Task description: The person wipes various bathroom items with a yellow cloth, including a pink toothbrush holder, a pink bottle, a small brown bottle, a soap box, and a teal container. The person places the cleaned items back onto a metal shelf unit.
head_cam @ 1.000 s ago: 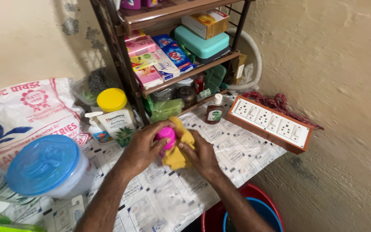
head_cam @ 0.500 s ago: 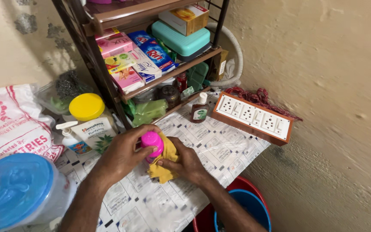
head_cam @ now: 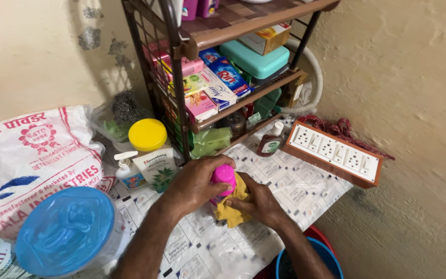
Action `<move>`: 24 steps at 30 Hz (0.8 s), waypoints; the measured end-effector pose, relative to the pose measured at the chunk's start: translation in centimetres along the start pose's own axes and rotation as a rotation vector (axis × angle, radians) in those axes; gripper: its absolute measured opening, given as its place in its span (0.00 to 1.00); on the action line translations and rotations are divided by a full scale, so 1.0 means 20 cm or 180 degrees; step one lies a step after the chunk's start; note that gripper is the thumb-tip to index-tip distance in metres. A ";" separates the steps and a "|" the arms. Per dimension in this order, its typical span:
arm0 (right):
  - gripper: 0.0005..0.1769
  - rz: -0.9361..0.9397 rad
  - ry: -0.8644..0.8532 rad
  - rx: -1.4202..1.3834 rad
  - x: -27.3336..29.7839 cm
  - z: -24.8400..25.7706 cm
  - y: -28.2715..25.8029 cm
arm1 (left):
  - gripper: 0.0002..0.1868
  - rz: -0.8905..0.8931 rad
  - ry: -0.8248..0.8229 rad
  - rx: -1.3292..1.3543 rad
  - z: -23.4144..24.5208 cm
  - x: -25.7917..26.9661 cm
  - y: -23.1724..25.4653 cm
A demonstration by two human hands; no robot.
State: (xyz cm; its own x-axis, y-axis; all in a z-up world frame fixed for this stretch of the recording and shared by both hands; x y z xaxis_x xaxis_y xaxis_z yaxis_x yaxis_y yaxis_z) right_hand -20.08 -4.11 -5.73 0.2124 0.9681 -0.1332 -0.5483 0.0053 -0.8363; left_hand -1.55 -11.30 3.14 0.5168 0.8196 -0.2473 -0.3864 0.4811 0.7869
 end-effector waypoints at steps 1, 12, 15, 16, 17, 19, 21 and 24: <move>0.40 -0.0052 0.0000 0.0002 0.01 0.00 0.00 | 0.24 -0.0112 0.0024 -0.0032 0.00 -0.01 0.00; 0.49 0.0896 0.0236 -0.0656 0.01 -0.03 0.01 | 0.27 0.0388 -0.0163 0.0020 -0.05 0.00 -0.01; 0.48 0.0323 -0.0200 -0.0648 -0.04 -0.03 0.06 | 0.28 0.0417 -0.0105 -0.0026 -0.07 0.03 -0.04; 0.46 0.0384 -0.0266 -0.0501 -0.05 0.00 0.06 | 0.28 0.0379 -0.0101 -0.0030 -0.07 0.01 -0.04; 0.45 0.0446 -0.0333 -0.0355 -0.06 0.04 0.05 | 0.27 0.0341 -0.0098 -0.0034 -0.07 0.01 -0.05; 0.43 0.0564 -0.0330 -0.0249 -0.07 0.11 0.03 | 0.27 0.0102 -0.0119 0.0275 -0.07 -0.01 -0.05; 0.42 0.0682 -0.0200 -0.0310 -0.07 0.15 0.02 | 0.26 0.0037 -0.0169 0.0373 -0.08 -0.02 -0.04; 0.41 0.1162 -0.0136 -0.1034 -0.06 0.17 0.01 | 0.26 0.0311 -0.0243 0.0230 -0.08 -0.03 -0.04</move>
State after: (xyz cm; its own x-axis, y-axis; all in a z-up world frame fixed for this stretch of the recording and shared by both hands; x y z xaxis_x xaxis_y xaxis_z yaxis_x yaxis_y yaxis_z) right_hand -23.23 -4.32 -3.90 0.0163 0.9015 -0.4324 -0.2988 -0.4083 -0.8625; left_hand -2.66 -11.68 1.75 0.5371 0.8341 -0.1259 -0.3832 0.3742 0.8444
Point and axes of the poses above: each hand's wrist, its own x-axis away from the middle knuckle, its own z-axis out of the back of the hand, y = z × x, the point moved 2 cm from there along -x, towards the middle knuckle, and after that the axes turned 15 degrees about y, right-handed, at the moved point
